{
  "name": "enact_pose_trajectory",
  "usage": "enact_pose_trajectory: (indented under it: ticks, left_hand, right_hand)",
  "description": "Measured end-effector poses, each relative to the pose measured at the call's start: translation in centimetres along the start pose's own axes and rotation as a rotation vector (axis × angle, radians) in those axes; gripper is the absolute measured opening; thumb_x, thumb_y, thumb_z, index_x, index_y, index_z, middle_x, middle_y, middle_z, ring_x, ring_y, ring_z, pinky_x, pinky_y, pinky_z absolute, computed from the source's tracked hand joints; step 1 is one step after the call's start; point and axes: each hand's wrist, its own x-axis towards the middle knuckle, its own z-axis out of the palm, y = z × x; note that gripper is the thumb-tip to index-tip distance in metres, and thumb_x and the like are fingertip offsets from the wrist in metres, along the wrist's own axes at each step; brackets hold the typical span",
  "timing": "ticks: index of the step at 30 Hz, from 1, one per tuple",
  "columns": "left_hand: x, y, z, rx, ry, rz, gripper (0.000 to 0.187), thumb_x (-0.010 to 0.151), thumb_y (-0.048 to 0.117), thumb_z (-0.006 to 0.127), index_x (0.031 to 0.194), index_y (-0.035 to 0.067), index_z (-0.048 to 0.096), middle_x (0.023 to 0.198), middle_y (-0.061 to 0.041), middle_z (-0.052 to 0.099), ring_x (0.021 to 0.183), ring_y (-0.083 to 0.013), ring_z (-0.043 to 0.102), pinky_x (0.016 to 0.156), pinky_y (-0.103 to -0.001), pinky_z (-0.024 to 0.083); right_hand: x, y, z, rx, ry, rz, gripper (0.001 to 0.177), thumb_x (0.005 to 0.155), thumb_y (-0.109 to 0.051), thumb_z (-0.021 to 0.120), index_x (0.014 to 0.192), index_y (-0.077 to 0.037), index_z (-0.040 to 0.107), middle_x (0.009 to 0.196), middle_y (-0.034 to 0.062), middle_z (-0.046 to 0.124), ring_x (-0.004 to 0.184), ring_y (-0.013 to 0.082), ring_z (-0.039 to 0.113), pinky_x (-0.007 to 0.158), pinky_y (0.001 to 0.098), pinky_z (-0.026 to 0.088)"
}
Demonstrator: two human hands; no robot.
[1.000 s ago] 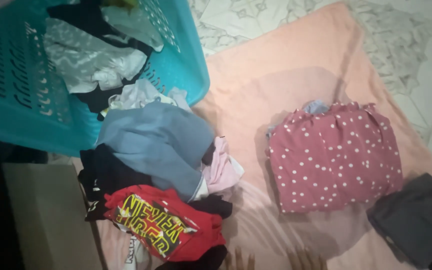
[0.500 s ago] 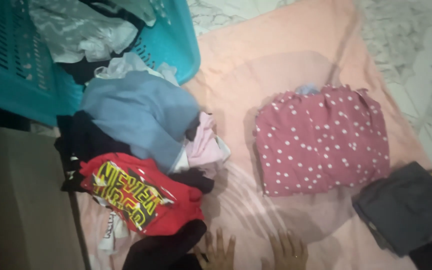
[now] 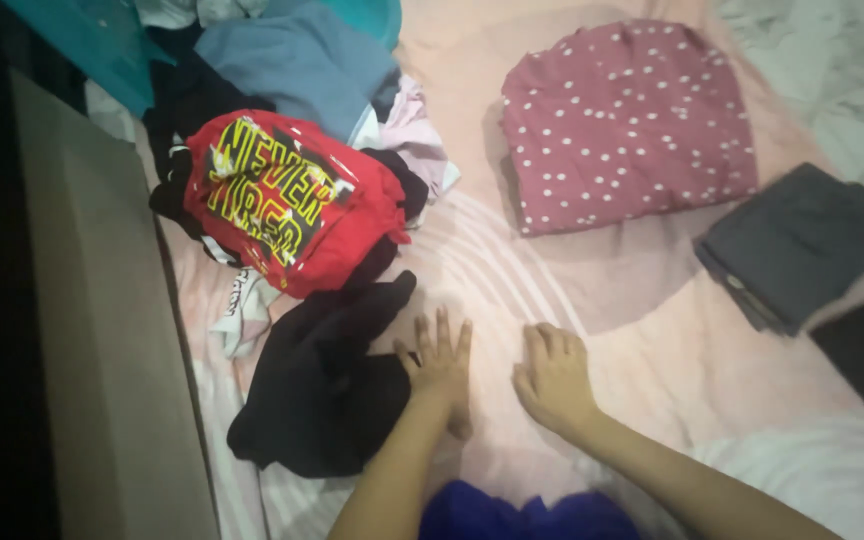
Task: Folding various items of clothing, including shirts and shorts, on a mattress.
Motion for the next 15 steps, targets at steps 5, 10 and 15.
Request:
enact_pose_trajectory:
  ticks: [5,10,15]
  left_hand:
    - [2.8,-0.3,5.9,-0.020,0.415,0.039,0.128,0.062,0.025,0.095,0.161,0.011,0.013,0.171,-0.019,0.004,0.152,-0.0433,0.013,0.120,-0.064,0.023]
    - [-3.9,-3.5,5.5,0.013,1.120,-0.051,0.045,0.088,0.018,0.076,0.129,0.004,0.064,0.165,-0.024,0.024,0.147,-0.0431,0.031,0.120,-0.055,0.033]
    - [-11.4,-9.0,2.7,-0.368,1.083,-0.218,0.048,0.073,0.023,0.078,0.117,0.009,0.069,0.162,-0.025,0.012,0.147,-0.0500,0.016,0.114,-0.068,0.022]
  right_hand:
    - [-0.8,-2.6,-2.2,-0.031,-0.134,0.067,0.070,0.074,-0.029,0.069,0.133,0.002,0.049,0.138,0.0282,0.047,0.125,0.0463,0.044,0.104,0.0543,0.039]
    - [-7.2,-1.6,-1.7,-0.133,-0.010,0.016,0.077,0.071,-0.030,0.074,0.136,0.004,0.051,0.140,0.0323,0.046,0.126,0.0505,0.044,0.107,0.0545,0.040]
    - [-12.4,-6.8,-6.3,-0.075,-0.097,0.311,0.075,0.073,-0.031,0.076,0.136,0.002,0.052,0.143,0.0308,0.041,0.127,0.0501,0.042,0.108,0.0544,0.038]
